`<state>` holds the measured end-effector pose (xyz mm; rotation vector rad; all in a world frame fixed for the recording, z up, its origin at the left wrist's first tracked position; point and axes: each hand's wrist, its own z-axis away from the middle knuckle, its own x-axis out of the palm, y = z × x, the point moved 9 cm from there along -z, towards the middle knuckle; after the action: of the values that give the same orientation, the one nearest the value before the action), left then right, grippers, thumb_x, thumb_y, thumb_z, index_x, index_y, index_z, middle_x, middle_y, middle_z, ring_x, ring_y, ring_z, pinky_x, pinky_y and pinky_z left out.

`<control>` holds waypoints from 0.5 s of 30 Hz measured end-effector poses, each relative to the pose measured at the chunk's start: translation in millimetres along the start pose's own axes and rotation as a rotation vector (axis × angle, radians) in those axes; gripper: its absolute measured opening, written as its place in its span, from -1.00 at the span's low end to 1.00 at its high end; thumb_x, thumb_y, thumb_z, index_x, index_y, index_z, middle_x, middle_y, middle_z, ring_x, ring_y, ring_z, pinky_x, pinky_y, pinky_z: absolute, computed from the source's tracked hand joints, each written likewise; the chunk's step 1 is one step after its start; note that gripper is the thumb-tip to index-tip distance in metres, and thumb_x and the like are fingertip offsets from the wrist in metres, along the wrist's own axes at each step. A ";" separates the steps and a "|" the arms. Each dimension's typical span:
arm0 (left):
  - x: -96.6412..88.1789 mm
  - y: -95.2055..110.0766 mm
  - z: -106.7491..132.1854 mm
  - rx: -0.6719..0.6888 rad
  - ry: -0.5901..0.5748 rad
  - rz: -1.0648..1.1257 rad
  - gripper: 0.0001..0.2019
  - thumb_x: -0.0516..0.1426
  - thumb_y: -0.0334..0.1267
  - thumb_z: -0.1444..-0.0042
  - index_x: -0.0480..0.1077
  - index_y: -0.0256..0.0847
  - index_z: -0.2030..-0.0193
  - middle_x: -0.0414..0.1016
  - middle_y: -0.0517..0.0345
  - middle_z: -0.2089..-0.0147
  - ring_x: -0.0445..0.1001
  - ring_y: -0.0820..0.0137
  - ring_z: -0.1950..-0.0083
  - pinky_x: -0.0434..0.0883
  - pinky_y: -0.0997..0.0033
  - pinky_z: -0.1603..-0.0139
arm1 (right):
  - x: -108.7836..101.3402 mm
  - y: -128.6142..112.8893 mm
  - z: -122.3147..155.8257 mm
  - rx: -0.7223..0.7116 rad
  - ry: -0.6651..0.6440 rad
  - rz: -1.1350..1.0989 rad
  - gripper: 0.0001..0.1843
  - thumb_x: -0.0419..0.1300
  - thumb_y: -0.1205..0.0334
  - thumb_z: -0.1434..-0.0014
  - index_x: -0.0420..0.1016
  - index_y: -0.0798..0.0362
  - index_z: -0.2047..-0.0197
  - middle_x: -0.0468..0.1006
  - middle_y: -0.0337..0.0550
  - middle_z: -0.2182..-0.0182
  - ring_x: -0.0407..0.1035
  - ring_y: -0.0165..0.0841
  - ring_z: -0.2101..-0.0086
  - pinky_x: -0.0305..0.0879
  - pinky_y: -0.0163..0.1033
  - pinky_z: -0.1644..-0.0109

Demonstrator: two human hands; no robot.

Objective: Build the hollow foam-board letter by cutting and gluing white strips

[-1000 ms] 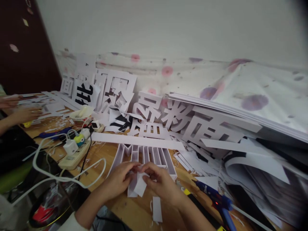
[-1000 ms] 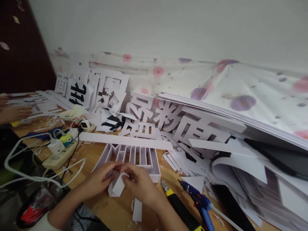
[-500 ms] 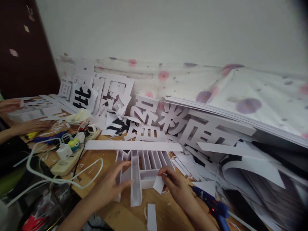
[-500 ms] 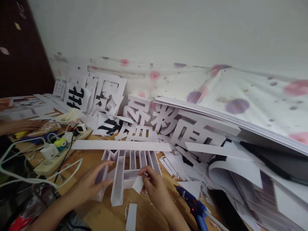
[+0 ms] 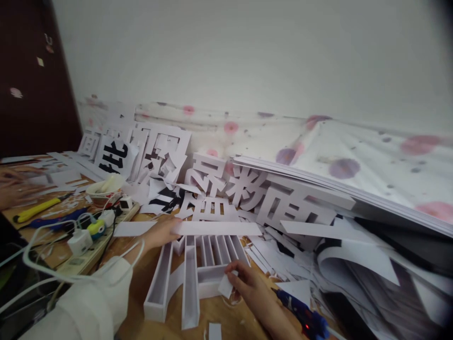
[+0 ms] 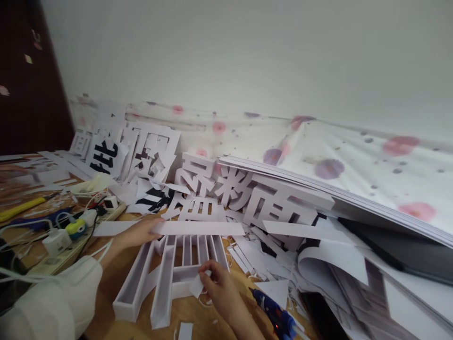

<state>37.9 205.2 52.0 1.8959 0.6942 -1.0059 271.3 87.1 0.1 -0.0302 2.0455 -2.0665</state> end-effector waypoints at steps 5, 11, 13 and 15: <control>-7.4 -14.2 -27.9 -0.056 0.061 -0.037 -0.72 0.09 -0.20 -0.22 0.32 -0.18 -0.05 0.38 0.01 -0.08 0.45 0.28 0.04 0.44 0.14 0.08 | -9.3 -3.0 -1.0 -0.034 0.019 0.002 -0.64 0.18 -0.11 0.02 0.35 0.02 0.35 0.34 -0.37 0.65 0.23 -0.47 0.66 0.21 -0.36 0.59; -39.1 -33.7 -32.0 -0.276 0.482 -0.009 -0.68 0.10 -0.20 -0.21 0.30 -0.22 -0.07 0.38 0.01 -0.08 0.45 0.26 0.04 0.45 0.10 0.09 | -19.9 -8.4 3.8 -0.121 0.184 0.050 -0.64 0.19 -0.14 0.01 0.36 0.02 0.43 0.31 -0.35 0.64 0.23 -0.43 0.62 0.20 -0.33 0.57; -35.0 -38.8 -18.3 -0.317 0.534 0.049 -0.68 0.11 -0.20 -0.20 0.30 -0.22 -0.07 0.38 0.00 -0.08 0.44 0.24 0.03 0.44 0.09 0.07 | -31.2 -7.2 6.1 -0.158 0.300 0.069 -0.66 0.18 -0.11 -0.01 0.40 0.02 0.36 0.36 -0.31 0.58 0.30 -0.38 0.54 0.27 -0.29 0.46; -25.8 -44.3 1.3 -0.347 0.548 0.128 -0.68 0.13 -0.20 -0.16 0.33 -0.24 -0.03 0.39 -0.06 -0.08 0.39 0.15 -0.08 0.38 0.05 -0.03 | -44.5 -1.8 6.0 -0.181 0.419 0.073 -0.62 0.16 -0.10 -0.04 0.40 0.01 0.20 0.46 -0.22 0.44 0.38 -0.30 0.42 0.33 -0.21 0.32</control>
<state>-10.1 223.3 54.6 1.8770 0.9718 -0.2496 315.4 89.2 8.6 0.4771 2.4239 -1.9638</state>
